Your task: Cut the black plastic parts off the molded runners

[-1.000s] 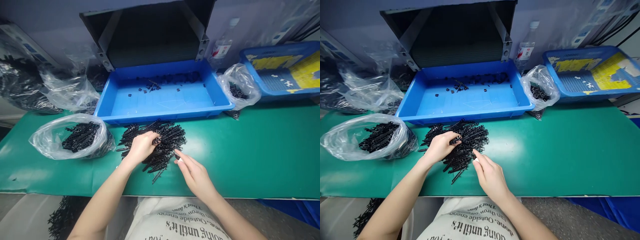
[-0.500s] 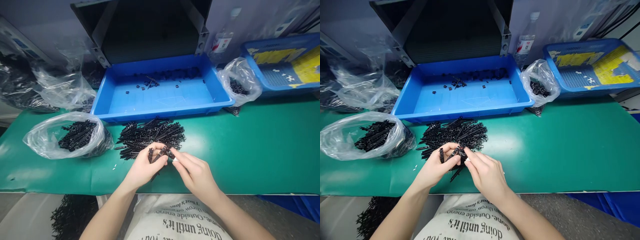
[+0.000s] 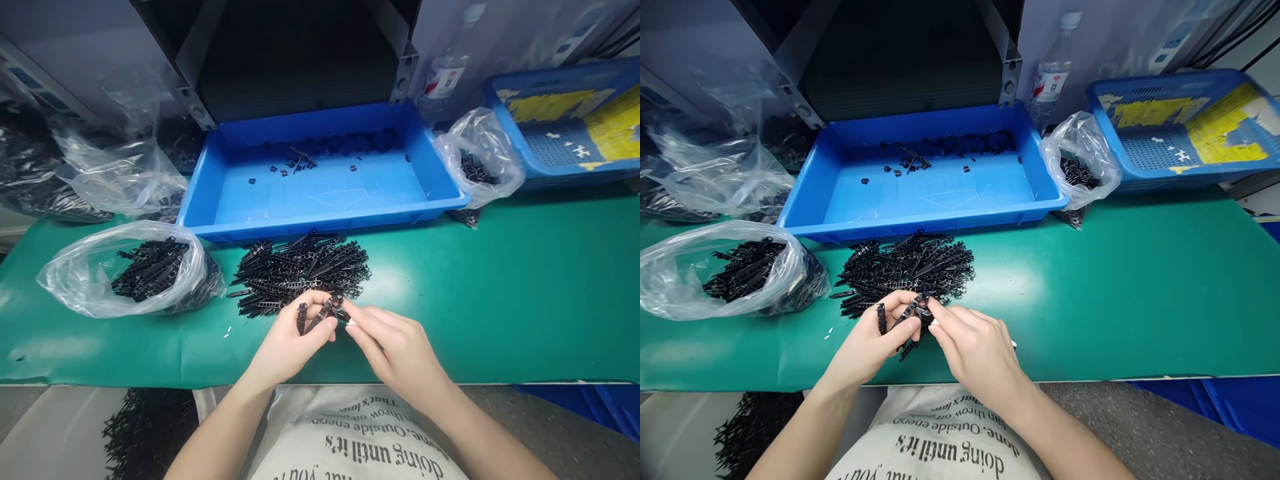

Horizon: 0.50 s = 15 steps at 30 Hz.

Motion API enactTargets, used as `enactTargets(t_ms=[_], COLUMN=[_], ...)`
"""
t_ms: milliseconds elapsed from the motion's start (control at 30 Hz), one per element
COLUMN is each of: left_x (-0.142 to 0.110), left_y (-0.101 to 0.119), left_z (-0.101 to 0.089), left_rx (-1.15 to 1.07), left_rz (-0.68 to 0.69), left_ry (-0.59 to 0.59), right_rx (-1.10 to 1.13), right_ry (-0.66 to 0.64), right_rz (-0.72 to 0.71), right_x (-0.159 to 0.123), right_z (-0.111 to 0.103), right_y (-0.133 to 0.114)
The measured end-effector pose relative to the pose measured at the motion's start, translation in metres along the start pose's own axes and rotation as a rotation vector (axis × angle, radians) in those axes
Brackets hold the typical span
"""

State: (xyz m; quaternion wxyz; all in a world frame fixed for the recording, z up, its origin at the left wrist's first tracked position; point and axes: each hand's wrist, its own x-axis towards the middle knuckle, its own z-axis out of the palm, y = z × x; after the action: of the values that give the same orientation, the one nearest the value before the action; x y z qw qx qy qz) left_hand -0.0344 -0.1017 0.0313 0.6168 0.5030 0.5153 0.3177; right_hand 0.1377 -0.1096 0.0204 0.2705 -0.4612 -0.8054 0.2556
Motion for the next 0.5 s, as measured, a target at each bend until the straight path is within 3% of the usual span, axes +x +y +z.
enactTargets(t_ms=[333, 500], left_x=[-0.002, -0.004], left_y=[-0.010, -0.016], left_z=[0.004, 0.012], left_rx=[-0.032, -0.130], left_rz=[-0.006, -0.065], left_ry=[0.052, 0.102], right_rx=[0.037, -0.055], right_ry=[0.000, 0.093], right_rz=[0.008, 0.020], right_x=[-0.001, -0.003], right_z=[0.004, 0.016], right_y=[0.000, -0.001])
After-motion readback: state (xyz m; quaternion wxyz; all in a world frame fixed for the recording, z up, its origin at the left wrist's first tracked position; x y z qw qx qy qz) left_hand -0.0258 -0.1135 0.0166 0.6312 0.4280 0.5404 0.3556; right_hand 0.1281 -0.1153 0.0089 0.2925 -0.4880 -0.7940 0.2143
